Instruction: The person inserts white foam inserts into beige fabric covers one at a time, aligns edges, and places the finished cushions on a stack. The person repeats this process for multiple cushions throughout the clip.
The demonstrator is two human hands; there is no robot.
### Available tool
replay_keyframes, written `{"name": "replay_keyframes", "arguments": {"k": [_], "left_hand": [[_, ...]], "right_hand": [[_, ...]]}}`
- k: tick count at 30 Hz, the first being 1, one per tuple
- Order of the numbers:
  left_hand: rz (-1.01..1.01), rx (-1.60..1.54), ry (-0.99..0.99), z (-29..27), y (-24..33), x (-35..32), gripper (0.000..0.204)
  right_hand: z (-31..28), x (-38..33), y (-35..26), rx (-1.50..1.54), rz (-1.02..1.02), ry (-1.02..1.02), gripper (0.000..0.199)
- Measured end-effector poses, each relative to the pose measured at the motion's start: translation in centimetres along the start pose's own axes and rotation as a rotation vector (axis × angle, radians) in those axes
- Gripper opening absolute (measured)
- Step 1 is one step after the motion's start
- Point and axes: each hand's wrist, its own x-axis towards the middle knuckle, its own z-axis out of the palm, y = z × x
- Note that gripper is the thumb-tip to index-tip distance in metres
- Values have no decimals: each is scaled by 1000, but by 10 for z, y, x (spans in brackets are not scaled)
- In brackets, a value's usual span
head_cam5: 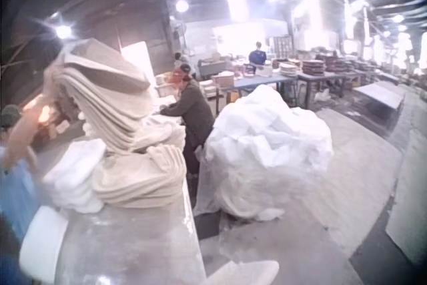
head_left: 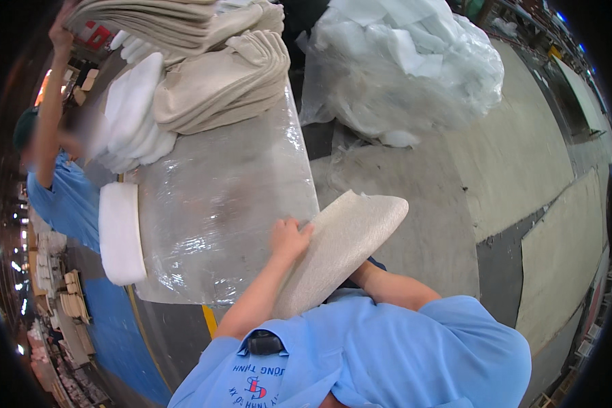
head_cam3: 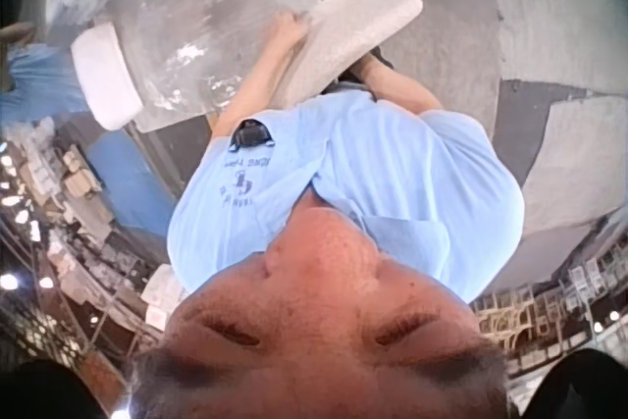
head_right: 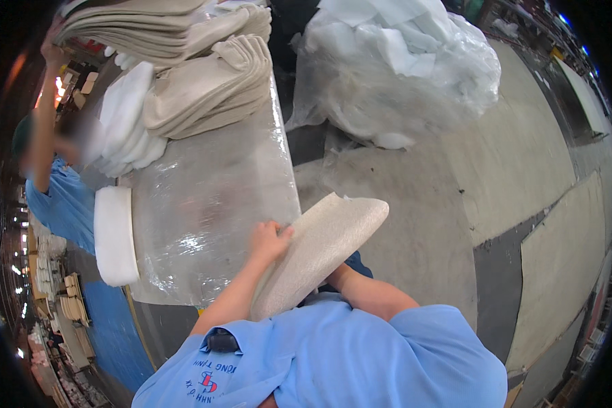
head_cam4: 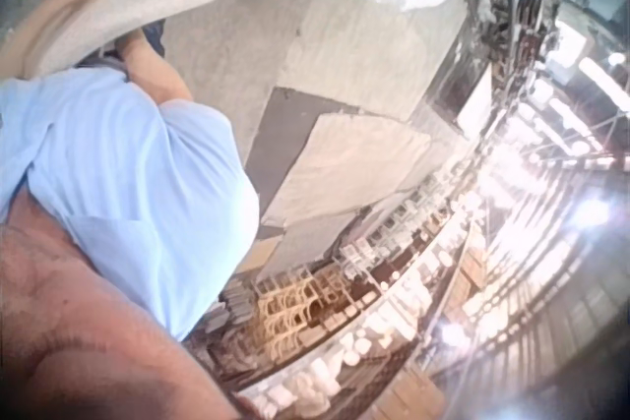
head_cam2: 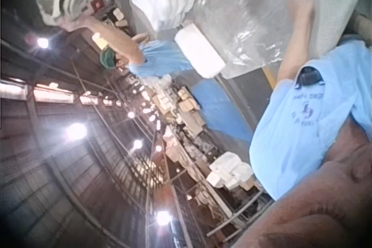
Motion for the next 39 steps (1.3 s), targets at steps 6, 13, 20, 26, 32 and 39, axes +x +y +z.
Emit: {"name": "replay_keyframes", "arguments": {"k": [6,13,20,26,32,39], "left_hand": [[41,-48,34,34,-24,-8,41],[-63,-240,-80,36,-40,-38,32],[9,-263,117,28,-34,-44,37],[-130,-301,158,26,-20,-35,42],[-82,-285,81,31,-15,-25,45],[-84,-251,197,48,-20,-16,40]], "right_hand": [[-2,-9,22,-582,-301,-138,41],[4,-30,29,-1711,-554,-91,43],[6,-48,22,-1634,-571,-65,49],[14,-44,0,-1415,-500,-41,49],[7,-28,-2,-1275,-432,1,49],[4,-13,2,-1238,-328,-8,49]]}}
